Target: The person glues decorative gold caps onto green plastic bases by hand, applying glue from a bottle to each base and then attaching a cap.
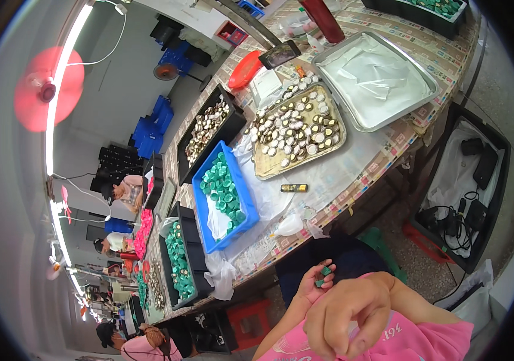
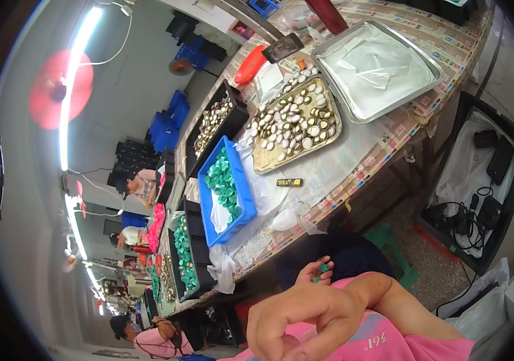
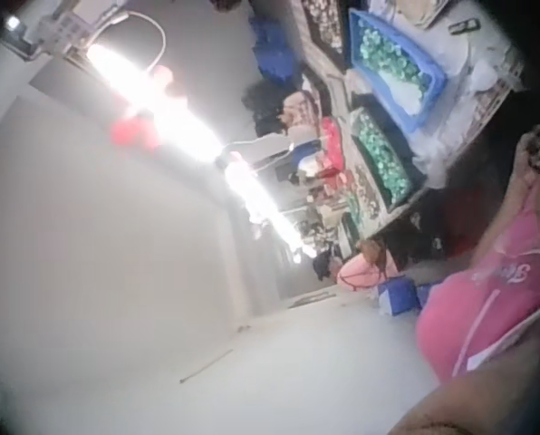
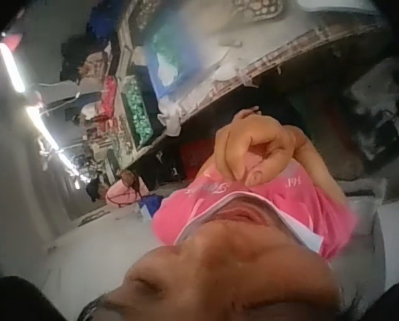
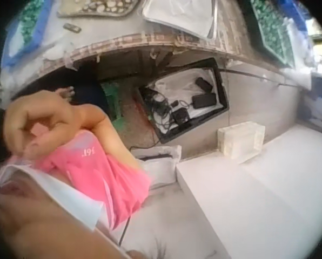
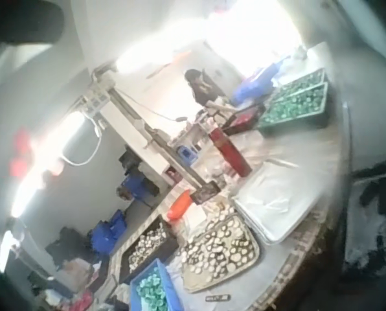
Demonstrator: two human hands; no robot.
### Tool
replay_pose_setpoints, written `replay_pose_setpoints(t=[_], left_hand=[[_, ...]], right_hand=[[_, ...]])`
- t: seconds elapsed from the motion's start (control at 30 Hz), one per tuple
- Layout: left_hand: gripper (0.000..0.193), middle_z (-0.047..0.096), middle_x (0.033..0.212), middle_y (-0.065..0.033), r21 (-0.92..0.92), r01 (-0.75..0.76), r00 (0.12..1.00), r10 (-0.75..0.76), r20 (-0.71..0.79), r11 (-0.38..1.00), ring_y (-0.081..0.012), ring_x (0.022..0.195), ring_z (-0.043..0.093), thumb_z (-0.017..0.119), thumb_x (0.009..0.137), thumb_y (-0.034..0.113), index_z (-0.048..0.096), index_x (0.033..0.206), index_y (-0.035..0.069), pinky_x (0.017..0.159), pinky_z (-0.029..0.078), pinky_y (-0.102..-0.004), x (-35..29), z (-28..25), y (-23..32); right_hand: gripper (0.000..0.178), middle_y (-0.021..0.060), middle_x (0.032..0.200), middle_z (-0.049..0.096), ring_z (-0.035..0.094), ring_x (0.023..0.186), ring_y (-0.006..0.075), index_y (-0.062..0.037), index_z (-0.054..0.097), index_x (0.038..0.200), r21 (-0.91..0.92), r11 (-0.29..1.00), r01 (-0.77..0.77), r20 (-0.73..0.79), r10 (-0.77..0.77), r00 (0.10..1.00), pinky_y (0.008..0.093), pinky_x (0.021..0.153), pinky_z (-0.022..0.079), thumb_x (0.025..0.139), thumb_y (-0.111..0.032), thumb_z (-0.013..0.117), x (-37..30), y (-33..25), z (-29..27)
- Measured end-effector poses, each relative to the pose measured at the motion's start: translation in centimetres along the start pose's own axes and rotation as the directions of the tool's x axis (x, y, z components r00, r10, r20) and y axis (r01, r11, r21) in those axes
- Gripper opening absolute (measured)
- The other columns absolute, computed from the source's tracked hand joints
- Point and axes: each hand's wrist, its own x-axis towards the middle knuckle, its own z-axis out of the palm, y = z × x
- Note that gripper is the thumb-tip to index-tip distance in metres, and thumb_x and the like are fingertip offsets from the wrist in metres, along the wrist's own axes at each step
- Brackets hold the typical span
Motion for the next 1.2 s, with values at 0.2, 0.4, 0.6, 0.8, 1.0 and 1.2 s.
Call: replay_pose_setpoints(t=[0.2,0.4,0.6,0.8,1.0,1.2], left_hand=[[0.029,0.062,0.103,-0.0141,-0.01,-0.01,1.0,0.01,-0.007,1.0,-0.0156,0.064,0.048,0.054,0.086,0.012,0.057,0.113,0.003,0.048,0.038,-0.0232,0.1,0.6,1.4],[0.029,0.061,0.103,-0.0143,-0.086,0.0,1.0,0.003,0.031,0.996,-0.0155,0.064,0.048,0.054,0.085,0.011,0.058,0.112,0.003,0.048,0.038,-0.0232,-0.2,-0.8,1.4],[0.032,0.062,0.1,-0.0144,-0.003,-0.068,0.974,0.066,-0.214,0.998,-0.0162,0.065,0.049,0.055,0.083,0.015,0.058,0.113,0.003,0.055,0.044,-0.0269,2.0,-3.7,0.7],[0.032,0.06,0.097,-0.0135,-0.113,0.04,0.999,-0.039,0.014,0.993,-0.0167,0.065,0.048,0.054,0.084,0.014,0.057,0.114,0.005,0.052,0.042,-0.0264,4.1,-3.2,0.7],[0.03,0.057,0.096,-0.0122,-0.07,-0.017,0.998,0.013,-0.06,0.997,-0.0164,0.064,0.046,0.052,0.084,0.011,0.055,0.113,0.004,0.049,0.038,-0.025,3.8,-3.8,4.0],[0.025,0.052,0.076,-0.0061,0.357,-0.151,0.964,0.218,-0.155,0.922,-0.015,0.058,0.047,0.052,0.085,0.01,0.055,0.109,0.004,0.045,0.037,-0.0259,3.7,-0.6,6.1]], right_hand=[[0.024,0.0153,0.095,0.057,0.058,0.074,0.0247,0.0043,0.065,0.098,0.124,0.927,0.355,0.045,-0.363,0.931,0.0359,0.071,0.049,0.087,-0.018,0.065,4.5,-0.8,-0.3],[0.019,0.0119,0.084,0.058,0.055,0.064,0.0185,-0.0012,0.068,0.094,-0.072,0.925,0.373,0.074,-0.368,0.927,0.0311,0.056,0.045,0.091,-0.018,0.06,3.7,0.4,-1.9],[0.017,0.0094,0.08,0.059,0.053,0.056,0.0148,-0.0019,0.068,0.08,-0.162,0.817,0.553,-0.284,-0.576,0.767,0.0247,0.049,0.042,0.09,-0.012,0.058,3.4,4.2,-0.6],[0.017,0.0076,0.08,0.059,0.054,0.059,0.0146,-0.0052,0.067,0.076,-0.387,0.709,0.589,-0.205,-0.689,0.695,0.0247,0.048,0.042,0.089,-0.012,0.059,3.7,-0.6,-5.8],[0.017,0.0051,0.082,0.059,0.056,0.061,0.0153,-0.0101,0.066,0.075,-0.512,0.83,0.221,0.1,-0.199,0.975,0.025,0.049,0.043,0.089,-0.015,0.058,0.2,-6.3,-7.4],[0.006,0.0114,0.087,0.062,0.057,0.063,0.0197,-0.0034,0.064,0.075,-0.668,0.719,0.191,-0.055,-0.303,0.951,0.0294,0.054,0.046,0.081,-0.006,0.064,-1.6,-4.2,-12.8]])
